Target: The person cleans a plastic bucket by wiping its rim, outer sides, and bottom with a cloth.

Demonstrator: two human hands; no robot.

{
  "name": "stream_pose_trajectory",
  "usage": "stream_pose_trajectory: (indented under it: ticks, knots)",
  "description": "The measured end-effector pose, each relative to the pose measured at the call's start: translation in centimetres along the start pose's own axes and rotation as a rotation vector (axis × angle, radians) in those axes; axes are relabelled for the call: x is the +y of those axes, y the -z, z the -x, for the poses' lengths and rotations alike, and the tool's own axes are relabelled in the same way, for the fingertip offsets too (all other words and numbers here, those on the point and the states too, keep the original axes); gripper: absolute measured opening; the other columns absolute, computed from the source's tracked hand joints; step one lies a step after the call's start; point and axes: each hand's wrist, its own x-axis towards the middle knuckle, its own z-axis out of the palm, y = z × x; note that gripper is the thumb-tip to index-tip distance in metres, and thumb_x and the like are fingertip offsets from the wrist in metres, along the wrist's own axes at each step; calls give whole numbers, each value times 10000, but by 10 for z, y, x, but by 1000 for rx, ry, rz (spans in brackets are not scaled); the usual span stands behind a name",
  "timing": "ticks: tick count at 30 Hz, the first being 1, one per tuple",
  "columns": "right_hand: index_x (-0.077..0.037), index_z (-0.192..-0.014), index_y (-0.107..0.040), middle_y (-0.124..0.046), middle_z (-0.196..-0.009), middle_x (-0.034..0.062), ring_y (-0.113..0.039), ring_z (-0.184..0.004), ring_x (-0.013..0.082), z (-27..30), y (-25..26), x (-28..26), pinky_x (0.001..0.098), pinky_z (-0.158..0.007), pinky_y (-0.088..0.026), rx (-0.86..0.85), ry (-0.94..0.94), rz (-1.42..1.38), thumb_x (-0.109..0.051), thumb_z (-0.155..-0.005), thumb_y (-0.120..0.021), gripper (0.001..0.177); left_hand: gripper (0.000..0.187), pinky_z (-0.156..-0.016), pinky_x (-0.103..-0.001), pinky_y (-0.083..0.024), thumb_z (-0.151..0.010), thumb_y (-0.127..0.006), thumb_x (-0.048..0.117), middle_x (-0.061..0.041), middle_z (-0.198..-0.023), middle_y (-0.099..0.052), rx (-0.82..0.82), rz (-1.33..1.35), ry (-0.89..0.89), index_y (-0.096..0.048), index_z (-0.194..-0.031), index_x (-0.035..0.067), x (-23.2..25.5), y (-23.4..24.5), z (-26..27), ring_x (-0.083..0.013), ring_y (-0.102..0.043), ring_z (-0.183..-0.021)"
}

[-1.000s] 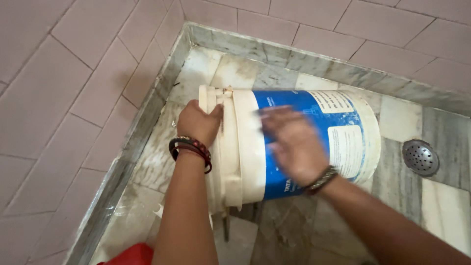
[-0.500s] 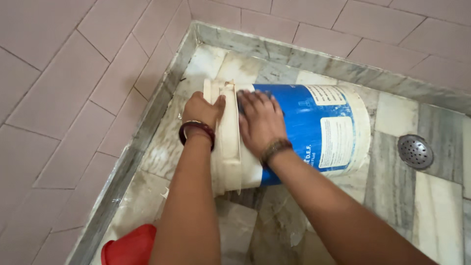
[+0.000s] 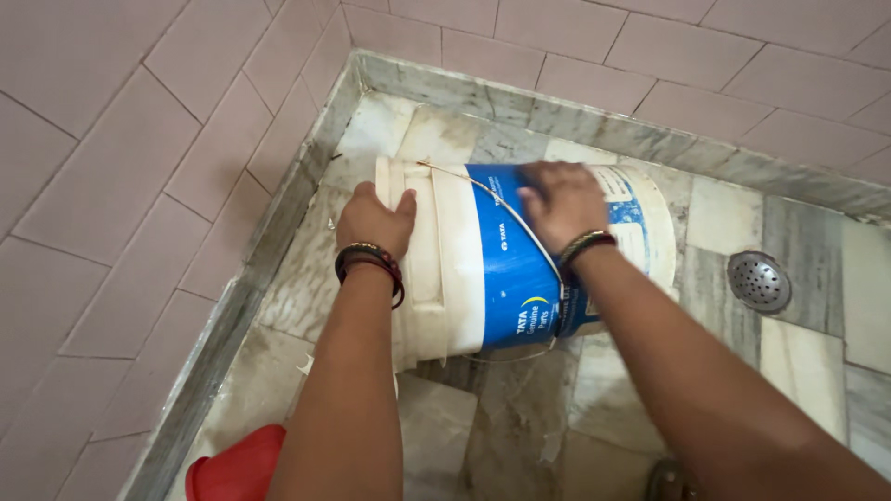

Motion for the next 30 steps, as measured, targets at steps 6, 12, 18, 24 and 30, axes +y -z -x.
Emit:
stream_pose_trajectory:
  ticks: [6,12,18,24,30]
  knots:
    - [-114,-1335,-650,-621,-1391,115,-488,-1334,344,13,-20,-53,537,-1145,-302,187,37,-34,-343,-948,-581,455,583,-894,-502,-539,-862,-720,523,-257,-1078,-719,34,-31,28,-642,-1115,2,-1,-5,2,-423,-690,-1023]
    - [-132,-1389,-602,-549,-1460,111,-415,-1407,336,29,-41,-113,578,-1183,-234,234,-21,-62,-328,-930,-617,499,713,-929,-503,-524,-917,-595,682,-241,-1129,-722,-15,88,89,-622,-1232,43,10,11,8,-413,-684,-1082]
    - [-180,-1431,-591,-539,-1479,76,-414,-1422,331,19,-45,-114,585,-1188,-242,223,-38,-60,-264,-936,-622,502,1164,-962,-440,-548,-624,-856,668,-309,-1254,-642,-162,27,90,-432,-1373,-115,43,21,25,-409,-667,-1153]
    - [-145,-1432,-575,-537,-1498,88,-426,-1414,332,47,-14,-93,559,-1178,-279,133,251,-124,-218,-910,-580,527,990,-939,-486,-515,-670,-834,432,-268,-1305,-610,112,64,-12,-423,-1447,-25,19,2,42,-425,-633,-1139]
    - [-120,-1253,-696,-676,-1291,128,-599,-1252,330,63,33,56,501,-1119,-369,186,23,-80,-295,-935,-488,418,850,-971,-418,-528,-697,-777,303,-150,-1254,-703,-4,310,-84,-496,-1478,120,-9,8,29,-317,-694,-1113]
